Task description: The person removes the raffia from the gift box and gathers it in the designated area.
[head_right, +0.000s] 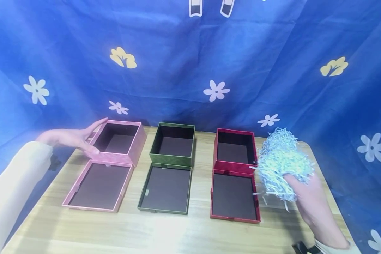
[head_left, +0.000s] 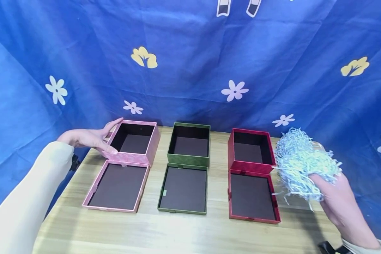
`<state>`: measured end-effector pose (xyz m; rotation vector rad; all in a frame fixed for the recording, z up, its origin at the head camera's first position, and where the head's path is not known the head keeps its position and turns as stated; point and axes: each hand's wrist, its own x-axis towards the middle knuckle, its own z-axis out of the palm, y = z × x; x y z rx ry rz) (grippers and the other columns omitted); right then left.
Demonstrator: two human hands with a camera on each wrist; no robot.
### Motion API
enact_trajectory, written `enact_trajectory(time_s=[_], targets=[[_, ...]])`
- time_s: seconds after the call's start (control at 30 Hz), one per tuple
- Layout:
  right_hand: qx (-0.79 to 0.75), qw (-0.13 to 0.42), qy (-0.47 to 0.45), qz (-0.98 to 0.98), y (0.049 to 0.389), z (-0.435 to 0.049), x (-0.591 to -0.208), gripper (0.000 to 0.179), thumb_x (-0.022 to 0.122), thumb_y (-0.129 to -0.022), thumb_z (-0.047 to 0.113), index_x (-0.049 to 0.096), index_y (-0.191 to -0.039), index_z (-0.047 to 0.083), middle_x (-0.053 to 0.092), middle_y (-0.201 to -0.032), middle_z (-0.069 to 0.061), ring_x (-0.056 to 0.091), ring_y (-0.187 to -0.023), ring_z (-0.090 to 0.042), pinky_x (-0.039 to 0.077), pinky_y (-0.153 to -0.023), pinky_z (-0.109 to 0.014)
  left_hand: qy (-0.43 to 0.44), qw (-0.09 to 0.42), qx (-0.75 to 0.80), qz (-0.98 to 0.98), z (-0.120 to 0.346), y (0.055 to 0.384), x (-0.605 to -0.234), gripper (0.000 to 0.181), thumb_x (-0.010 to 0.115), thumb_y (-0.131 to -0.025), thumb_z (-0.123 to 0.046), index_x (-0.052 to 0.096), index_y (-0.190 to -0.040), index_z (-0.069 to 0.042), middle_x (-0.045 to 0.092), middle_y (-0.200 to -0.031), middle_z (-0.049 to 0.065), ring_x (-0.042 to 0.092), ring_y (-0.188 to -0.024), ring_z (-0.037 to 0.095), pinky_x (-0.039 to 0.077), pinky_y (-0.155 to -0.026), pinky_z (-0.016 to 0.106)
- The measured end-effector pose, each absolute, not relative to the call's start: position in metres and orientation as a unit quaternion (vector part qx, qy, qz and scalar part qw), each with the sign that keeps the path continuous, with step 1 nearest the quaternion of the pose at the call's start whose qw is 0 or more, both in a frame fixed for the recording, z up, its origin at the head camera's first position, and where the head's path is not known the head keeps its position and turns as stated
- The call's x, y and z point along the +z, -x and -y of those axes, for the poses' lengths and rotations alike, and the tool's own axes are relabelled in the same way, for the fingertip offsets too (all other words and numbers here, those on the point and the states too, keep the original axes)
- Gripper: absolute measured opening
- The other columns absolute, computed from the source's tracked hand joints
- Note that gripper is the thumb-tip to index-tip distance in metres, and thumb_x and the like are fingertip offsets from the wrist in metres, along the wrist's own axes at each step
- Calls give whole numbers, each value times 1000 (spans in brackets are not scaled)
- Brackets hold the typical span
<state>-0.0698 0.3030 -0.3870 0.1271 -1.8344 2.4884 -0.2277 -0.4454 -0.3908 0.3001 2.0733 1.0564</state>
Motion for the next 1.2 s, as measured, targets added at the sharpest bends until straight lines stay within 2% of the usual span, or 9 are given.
enact_trajectory(time_s=[0.23, 0.47, 0.57, 0.67, 0.77, 0.83, 0.9, 1.0, 1.2], targets=[[742, 85, 42, 664, 54, -343, -412, 53, 55, -104, -16, 62, -138, 24, 70, -126, 14, 66, -111, 3, 55, -88, -13, -116, 382, 411, -820, 447, 229, -391, 135, 84, -97, -19, -29, -168, -37, -32, -170, 25, -10, -154, 65, 43, -111, 73], [607, 69, 151, 777, 53, -367, -444, 52, 63, -106, 0, 49, -132, 43, 55, -118, 32, 51, -106, 13, 40, -88, -4, -120, 381, 414, -818, 447, 230, -392, 134, 84, -97, -19, -29, -168, -37, -34, -170, 25, -7, -155, 65, 50, -108, 64], [600, 35, 121, 790, 56, -376, -463, 57, 58, -108, -1, 43, -145, 40, 54, -130, 27, 49, -114, 10, 39, -92, -7, -122, 378, 413, -819, 447, 231, -392, 134, 84, -97, -18, -28, -169, -37, -34, -170, 24, -1, -155, 64, 52, -108, 61], [535, -10, 101, 838, 60, -380, -476, 59, 54, -110, 6, 29, -163, 16, 47, -149, -2, 45, -118, 2, 35, -90, -7, -124, 378, 407, -822, 447, 231, -391, 134, 84, -97, -18, -28, -169, -36, -33, -170, 24, 0, -155, 64, 50, -109, 62], [461, -31, 90, 882, 62, -381, -483, 67, 55, -108, 12, 17, -159, -11, 36, -149, -33, 43, -123, -23, 30, -87, -6, -127, 379, 402, -824, 447, 231, -390, 135, 84, -97, -19, -29, -169, -34, -33, -170, 25, -5, -155, 65, 46, -111, 68], [410, -41, 80, 908, 63, -380, -485, 82, 56, -107, 17, 6, -159, -20, 20, -151, -47, 31, -134, -46, 28, -106, -13, -125, 380, 401, -824, 449, 231, -391, 135, 84, -97, -19, -29, -169, -35, -33, -170, 25, -3, -154, 66, 46, -111, 68], [361, -63, 82, 927, 64, -380, -485, 92, 57, -107, 25, -1, -159, -23, 12, -152, -53, 22, -139, -63, 30, -122, -40, -126, 377, 396, -828, 451, 232, -393, 134, 84, -97, -20, -28, -169, -35, -33, -170, 25, -4, -154, 66, 44, -111, 71], [289, -104, 79, 948, 67, -380, -481, 107, 60, -106, 37, -11, -155, -27, 4, -152, -58, 15, -140, -75, 23, -113, -82, -127, 372, 389, -833, 455, 230, -392, 133, 84, -97, -21, -28, -169, -35, -32, -171, 25, 1, -154, 66, 47, -109, 70], [227, -108, 15, 968, 68, -379, -462, 117, 72, -103, 39, -10, -156, -24, 15, -146, -62, 34, -125, -80, 41, -95, -84, -124, 382, 377, -834, 458, 225, -381, 130, 81, -99, -22, -29, -169, -32, -26, -171, 31, 38, -145, 64, 58, -98, 60]])
